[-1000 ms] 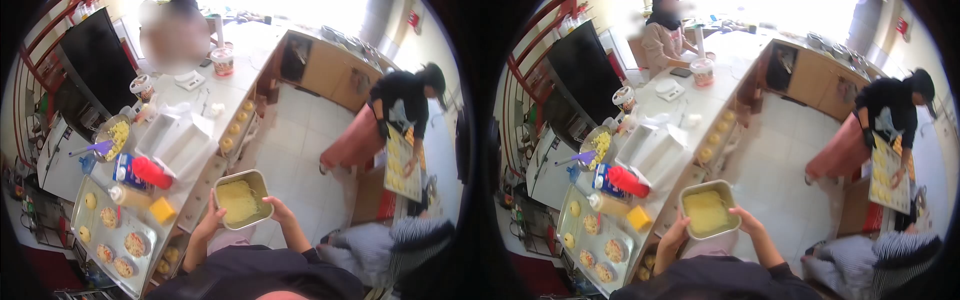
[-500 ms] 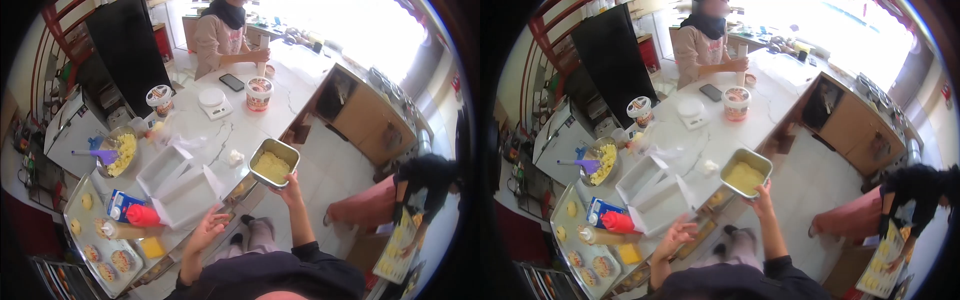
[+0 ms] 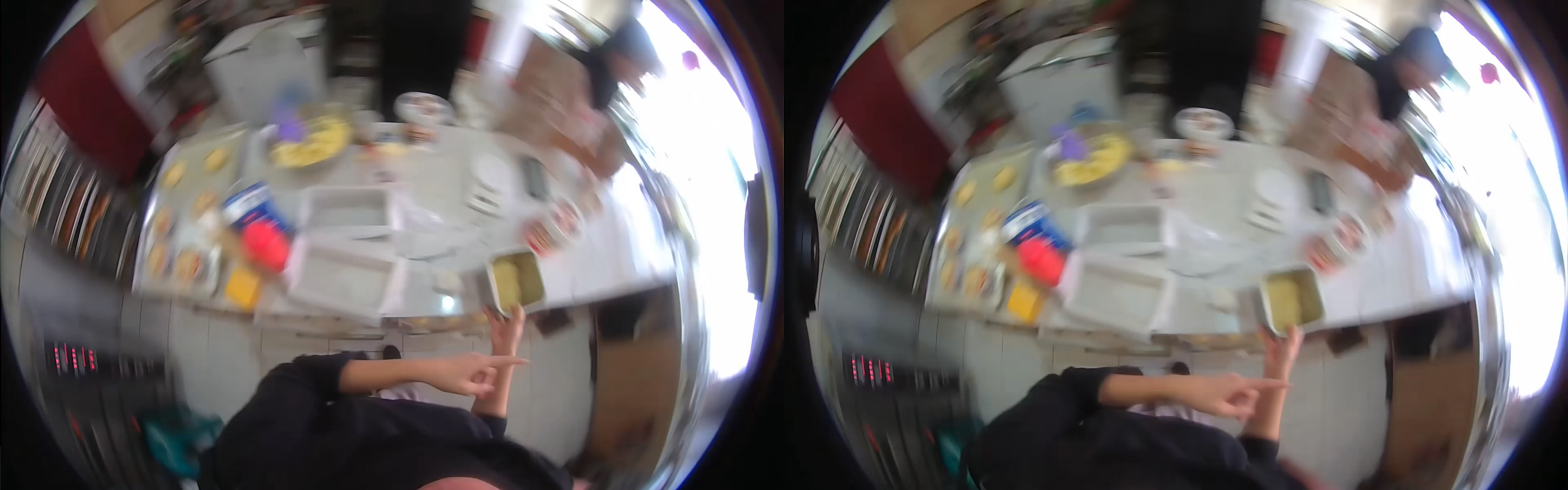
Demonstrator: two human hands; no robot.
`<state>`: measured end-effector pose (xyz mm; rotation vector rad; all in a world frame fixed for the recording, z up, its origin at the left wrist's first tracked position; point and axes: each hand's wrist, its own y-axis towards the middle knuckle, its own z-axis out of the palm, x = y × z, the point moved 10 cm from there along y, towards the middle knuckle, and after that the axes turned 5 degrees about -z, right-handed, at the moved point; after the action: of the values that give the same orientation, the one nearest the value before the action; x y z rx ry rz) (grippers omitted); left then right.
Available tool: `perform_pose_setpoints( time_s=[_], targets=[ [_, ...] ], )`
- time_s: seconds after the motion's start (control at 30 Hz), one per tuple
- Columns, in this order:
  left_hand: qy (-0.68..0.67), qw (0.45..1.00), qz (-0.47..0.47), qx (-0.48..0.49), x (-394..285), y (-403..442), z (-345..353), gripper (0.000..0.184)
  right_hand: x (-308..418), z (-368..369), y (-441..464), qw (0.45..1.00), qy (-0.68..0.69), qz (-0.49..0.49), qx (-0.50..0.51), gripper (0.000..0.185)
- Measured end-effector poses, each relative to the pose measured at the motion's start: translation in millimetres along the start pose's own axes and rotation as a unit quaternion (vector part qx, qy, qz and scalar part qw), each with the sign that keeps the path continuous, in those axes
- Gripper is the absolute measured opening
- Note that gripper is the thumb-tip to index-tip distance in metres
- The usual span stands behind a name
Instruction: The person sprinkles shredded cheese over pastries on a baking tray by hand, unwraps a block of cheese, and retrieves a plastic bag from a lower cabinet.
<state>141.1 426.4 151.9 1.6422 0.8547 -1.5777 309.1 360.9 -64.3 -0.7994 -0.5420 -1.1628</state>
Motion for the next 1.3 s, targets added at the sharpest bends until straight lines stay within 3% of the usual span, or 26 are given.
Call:
perform_pose_setpoints(
  time_s=[0.1,0.13,0.17,0.2,0.3,0.33,0.43,0.47,0.53,0.6,0.7,0.73,0.8,0.83,0.87,0.9,0.93,1.0,1.03,1.1,1.2,1.3],
  targets=[
    [-0.048,0.982,-0.116,-0.142,50.6,-100.5,-38.0,0.072,14.6,1.9,-39.2,0.994,-0.087,0.042,-0.058,0.056],
    [-0.051,0.972,-0.128,-0.190,53.7,-134.1,-50.3,0.071,17.9,-6.1,-32.9,0.988,-0.132,0.004,-0.076,0.060],
    [-0.060,0.955,-0.100,-0.272,50.0,-168.9,-63.2,0.070,46.5,1.7,-57.1,0.933,-0.291,-0.111,-0.181,0.061],
    [-0.066,0.933,-0.070,-0.346,42.4,-201.3,-70.6,0.068,58.1,31.2,-79.5,0.934,-0.251,-0.197,-0.160,0.052],
    [-0.070,0.858,0.000,-0.509,20.5,-277.2,-68.8,0.063,15.1,156.4,-152.3,0.876,-0.379,-0.221,0.202,0.040],
    [-0.067,0.832,0.019,-0.551,13.5,-299.4,-65.2,0.061,-16.8,188.2,-183.2,0.860,-0.406,-0.163,0.263,0.035],
    [0.192,0.797,0.003,-0.573,15.4,-320.6,-36.1,0.058,-123.0,219.2,-258.3,0.812,-0.411,0.025,0.413,0.031],
    [0.087,0.838,0.047,-0.537,21.8,-331.3,-31.0,0.054,-168.5,223.6,-281.7,0.834,-0.326,0.129,0.427,0.035],
    [0.260,0.801,-0.002,-0.539,27.4,-363.0,-19.7,0.051,-251.5,235.5,-344.5,0.830,-0.141,0.335,0.423,0.042],
    [0.399,0.725,-0.085,-0.555,53.3,-413.7,-11.7,0.045,-310.9,245.1,-418.4,0.770,-0.114,0.479,0.407,0.046],
    [0.329,0.665,-0.195,-0.641,87.2,-533.5,-12.3,0.047,-361.3,265.5,-501.6,0.666,-0.085,0.654,0.349,0.052],
    [0.240,0.665,-0.266,-0.655,129.2,-574.6,-13.0,0.052,-370.2,276.1,-519.1,0.634,-0.069,0.699,0.322,0.054],
    [0.153,0.593,-0.387,-0.690,179.5,-654.3,3.7,0.057,-358.6,323.5,-537.7,0.611,-0.126,0.641,0.447,0.056],
    [0.160,0.518,-0.433,-0.720,182.2,-693.8,13.7,0.059,-353.5,343.1,-540.3,0.593,-0.156,0.608,0.505,0.057],
    [0.157,0.477,-0.499,-0.706,197.4,-725.8,22.7,0.059,-358.6,356.8,-525.6,0.603,-0.118,0.573,0.541,0.055],
    [0.157,0.431,-0.561,-0.689,208.3,-758.7,29.0,0.060,-364.3,373.0,-501.1,0.652,-0.144,0.494,0.557,0.048],
    [0.137,0.436,-0.538,-0.708,203.3,-781.3,24.1,0.061,-365.7,391.8,-477.0,0.691,-0.170,0.411,0.570,0.042],
    [0.092,0.439,-0.490,-0.747,192.4,-823.2,10.5,0.064,-361.5,417.1,-416.5,0.727,-0.396,0.165,0.537,0.046],
    [0.115,0.443,-0.456,-0.764,184.0,-843.2,-4.3,0.063,-355.5,423.3,-392.9,0.677,-0.533,0.017,0.508,0.055],
    [0.158,0.445,-0.383,-0.794,167.3,-874.5,-34.8,0.063,-339.8,438.2,-360.5,0.490,-0.738,-0.265,0.382,0.077],
    [0.243,0.428,-0.352,-0.796,106.7,-902.7,-82.9,0.058,-359.9,424.8,-324.3,0.446,-0.833,-0.150,0.291,0.099],
    [0.167,0.442,-0.313,-0.824,72.0,-932.7,-121.8,0.052,-374.5,415.8,-303.2,0.532,-0.796,-0.085,0.276,0.098]
  ],
)
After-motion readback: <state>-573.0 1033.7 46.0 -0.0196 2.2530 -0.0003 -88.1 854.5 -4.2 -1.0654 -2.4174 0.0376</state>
